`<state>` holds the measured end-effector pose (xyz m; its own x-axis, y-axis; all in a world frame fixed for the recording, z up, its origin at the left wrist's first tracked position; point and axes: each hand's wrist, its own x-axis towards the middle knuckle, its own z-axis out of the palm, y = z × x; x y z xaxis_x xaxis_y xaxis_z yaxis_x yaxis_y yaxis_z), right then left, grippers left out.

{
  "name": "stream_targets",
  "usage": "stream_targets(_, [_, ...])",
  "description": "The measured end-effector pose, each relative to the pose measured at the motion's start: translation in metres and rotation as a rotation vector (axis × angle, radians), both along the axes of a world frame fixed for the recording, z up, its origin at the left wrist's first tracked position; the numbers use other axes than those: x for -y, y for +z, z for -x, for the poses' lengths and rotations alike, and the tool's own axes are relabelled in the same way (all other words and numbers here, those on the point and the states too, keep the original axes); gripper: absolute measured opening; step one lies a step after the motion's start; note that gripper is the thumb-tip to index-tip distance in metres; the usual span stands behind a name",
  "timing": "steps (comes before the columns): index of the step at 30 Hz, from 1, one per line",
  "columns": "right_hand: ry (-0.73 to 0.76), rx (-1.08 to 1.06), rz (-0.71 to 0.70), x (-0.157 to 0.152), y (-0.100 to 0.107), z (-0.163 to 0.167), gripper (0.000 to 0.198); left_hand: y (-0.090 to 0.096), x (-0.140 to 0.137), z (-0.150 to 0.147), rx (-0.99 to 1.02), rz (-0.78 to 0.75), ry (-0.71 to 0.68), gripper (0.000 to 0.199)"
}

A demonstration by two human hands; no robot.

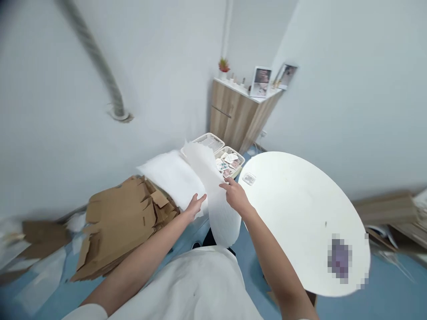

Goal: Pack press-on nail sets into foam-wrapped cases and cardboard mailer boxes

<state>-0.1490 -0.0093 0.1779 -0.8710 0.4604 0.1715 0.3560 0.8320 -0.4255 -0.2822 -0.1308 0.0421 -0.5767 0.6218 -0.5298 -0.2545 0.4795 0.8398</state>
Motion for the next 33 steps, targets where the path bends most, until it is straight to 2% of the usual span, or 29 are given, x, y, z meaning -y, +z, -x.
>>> stream_targets(2, [-0.156,-0.088,0.068,0.0,0.003,-0.034,0.041,0.006,-0.018,-0.018,0.073,-0.028,-0.051,0.088])
stream_targets(4, [-0.326,-0.21,0.169,0.0,0.002,-0.064,0.033,0.013,-0.035,-0.039,0.164,-0.119,-0.116,0.086])
stream_targets(7, [-0.538,-0.387,0.245,-0.001,-0.004,-0.104,0.028,0.02,-0.054,-0.074,0.317,-0.286,-0.256,0.072])
stream_targets(9, [-0.656,-0.473,0.259,-0.004,-0.01,-0.131,0.028,0.021,-0.064,-0.096,0.367,-0.306,-0.342,0.06])
stream_targets(13, [-0.909,-0.61,0.328,-0.012,-0.022,-0.188,0.027,0.021,-0.093,-0.137,0.226,-0.229,-0.497,0.049])
stream_targets(16, [-1.052,-0.692,0.447,-0.024,-0.025,-0.231,0.028,0.028,-0.125,-0.168,0.088,-0.248,-0.577,0.046])
stream_targets(19, [-1.067,-0.749,0.554,-0.044,-0.026,-0.268,0.032,0.037,-0.16,-0.199,0.019,-0.298,-0.62,0.046])
stream_targets(21, [-1.059,-0.776,0.567,-0.061,-0.033,-0.287,0.033,0.038,-0.18,-0.215,-0.034,-0.296,-0.65,0.046])
stream_targets(23, [-1.11,-0.771,0.551,-0.077,-0.047,-0.301,0.031,0.032,-0.194,-0.227,-0.132,-0.224,-0.683,0.047])
stream_targets(25, [-1.198,-0.712,0.591,-0.089,-0.07,-0.31,0.029,0.019,-0.201,-0.234,-0.269,-0.08,-0.724,0.046])
stream_targets(27, [-1.219,-0.598,0.859,-0.094,-0.095,-0.317,0.031,0.003,-0.201,-0.238,-0.383,0.075,-0.76,0.045])
stream_targets(28, [-1.201,-0.559,0.945,-0.095,-0.107,-0.32,0.032,-0.004,-0.199,-0.239,-0.401,0.121,-0.762,0.045])
stream_targets(30, [-1.162,-0.51,1.07,-0.094,-0.126,-0.324,0.031,-0.015,-0.194,-0.24,-0.425,0.183,-0.761,0.046])
stream_targets(33, [-1.024,-0.539,1.264,-0.098,-0.141,-0.328,0.032,-0.023,-0.191,-0.242,-0.451,0.228,-0.777,0.049])
